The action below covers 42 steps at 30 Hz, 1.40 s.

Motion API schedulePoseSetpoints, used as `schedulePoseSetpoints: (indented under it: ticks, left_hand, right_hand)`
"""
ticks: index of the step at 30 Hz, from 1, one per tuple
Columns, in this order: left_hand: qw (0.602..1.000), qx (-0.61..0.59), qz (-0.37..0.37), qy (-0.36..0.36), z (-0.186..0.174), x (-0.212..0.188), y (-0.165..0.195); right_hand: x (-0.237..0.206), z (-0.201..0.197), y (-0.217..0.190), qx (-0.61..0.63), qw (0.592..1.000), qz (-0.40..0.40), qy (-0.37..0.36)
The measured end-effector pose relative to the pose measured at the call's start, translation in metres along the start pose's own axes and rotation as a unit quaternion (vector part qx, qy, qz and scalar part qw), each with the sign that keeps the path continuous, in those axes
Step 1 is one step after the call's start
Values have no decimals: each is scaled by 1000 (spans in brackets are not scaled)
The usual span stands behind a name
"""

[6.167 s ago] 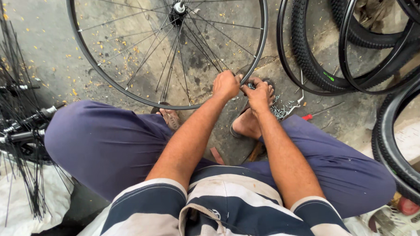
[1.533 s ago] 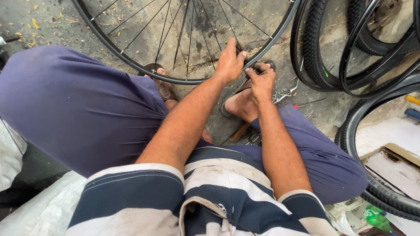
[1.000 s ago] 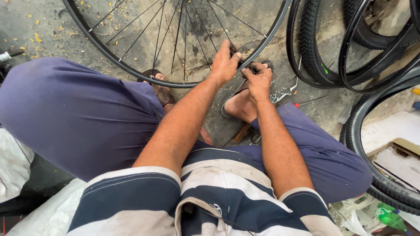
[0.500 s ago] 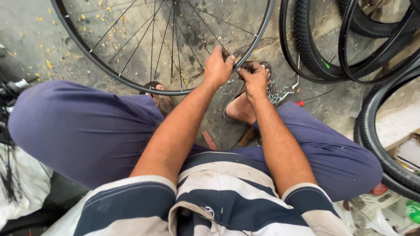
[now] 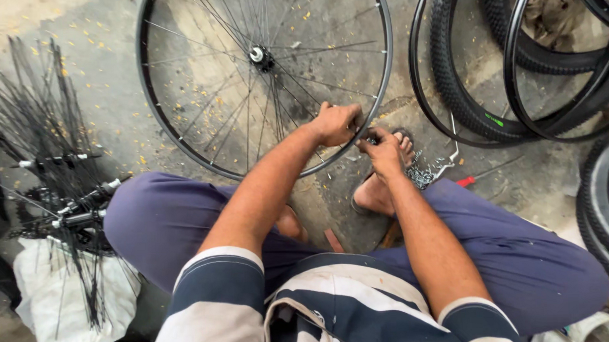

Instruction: The person sits on the floor and laces a bicycle wheel by inserting spokes into the rim and hub. They rotate the wheel periodically to access different sections and continue threading spokes by hand.

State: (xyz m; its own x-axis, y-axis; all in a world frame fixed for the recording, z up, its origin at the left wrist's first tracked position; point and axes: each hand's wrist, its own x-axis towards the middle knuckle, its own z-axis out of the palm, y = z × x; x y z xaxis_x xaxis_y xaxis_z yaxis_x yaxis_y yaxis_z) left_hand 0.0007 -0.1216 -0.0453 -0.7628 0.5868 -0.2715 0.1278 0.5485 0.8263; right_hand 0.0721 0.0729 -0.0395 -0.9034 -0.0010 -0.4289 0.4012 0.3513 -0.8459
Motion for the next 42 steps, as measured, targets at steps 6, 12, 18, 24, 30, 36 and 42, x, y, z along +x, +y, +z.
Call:
schedulePoseSetpoints:
  ticks: [6,12,18,24,30,36,42]
  left_hand:
    - [999,52,5,6,5,1,-8]
    - [999,38,-7,-5,2,-5,-2]
    - [1000,8,-7,-11,-2,-10,1]
    - [1000,3,-11,-4,-4,-11,3]
    - [999,18,-19,-26,-6,-11,4]
    - [998,56,8,-5,0,-8,1]
    - [998,62,0,-6,4,-9,0]
  right_hand:
    - [3,2,8,13,1000,-17,-9]
    - [0,4,6,41,999,-8,-17]
    - [1,5,10,126,991,-1,-34]
    - [1,5,7,154,988,-7,-28]
    - [0,6,1,190,982,5,-23]
    - [1,3,4,193,979,15,-62]
    - [0,0,8,175,982,5,-65]
